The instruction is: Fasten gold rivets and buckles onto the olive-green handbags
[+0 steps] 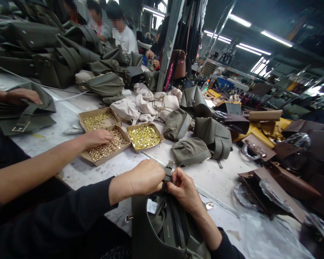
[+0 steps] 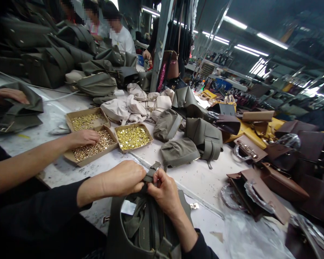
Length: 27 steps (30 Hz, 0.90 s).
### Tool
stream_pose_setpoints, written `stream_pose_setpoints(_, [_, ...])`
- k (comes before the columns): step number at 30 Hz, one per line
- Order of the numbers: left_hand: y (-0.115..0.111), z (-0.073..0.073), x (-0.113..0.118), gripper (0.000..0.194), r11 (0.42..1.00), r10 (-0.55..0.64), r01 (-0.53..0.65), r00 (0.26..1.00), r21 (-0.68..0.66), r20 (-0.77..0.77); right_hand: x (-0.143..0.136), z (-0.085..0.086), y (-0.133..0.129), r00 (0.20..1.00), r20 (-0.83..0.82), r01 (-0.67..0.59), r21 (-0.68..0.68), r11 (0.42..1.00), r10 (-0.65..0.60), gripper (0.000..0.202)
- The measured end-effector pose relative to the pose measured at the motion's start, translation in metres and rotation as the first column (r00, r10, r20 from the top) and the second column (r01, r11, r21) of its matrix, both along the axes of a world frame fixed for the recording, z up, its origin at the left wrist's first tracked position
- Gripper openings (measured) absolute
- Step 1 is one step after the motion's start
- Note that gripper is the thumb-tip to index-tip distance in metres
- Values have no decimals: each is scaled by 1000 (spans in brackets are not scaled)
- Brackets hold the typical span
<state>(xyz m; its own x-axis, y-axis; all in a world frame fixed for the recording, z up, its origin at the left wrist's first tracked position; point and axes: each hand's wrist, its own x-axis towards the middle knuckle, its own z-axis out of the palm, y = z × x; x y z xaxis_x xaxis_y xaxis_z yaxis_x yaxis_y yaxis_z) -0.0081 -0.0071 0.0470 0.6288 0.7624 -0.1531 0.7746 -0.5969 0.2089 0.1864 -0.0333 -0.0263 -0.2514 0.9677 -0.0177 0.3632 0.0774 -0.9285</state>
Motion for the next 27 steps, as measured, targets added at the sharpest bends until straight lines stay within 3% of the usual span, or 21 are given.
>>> stream_pose_setpoints(14, [-12, -25, 18, 22, 999, 33, -34, 999, -36, -21, -2, -1, 2, 999, 36, 31, -11, 999, -31, 19])
stream_pose_setpoints(21, [-8, -42, 7, 23, 986, 130, -113, 980, -121, 151, -1, -11, 7, 992, -121, 28, -68, 997, -36, 27])
stream_pose_setpoints(27, [-1, -56, -4, 20, 947, 226, -112, 897, -300, 379, -4, -10, 10, 932, -363, -72, -178, 981, 2, 34])
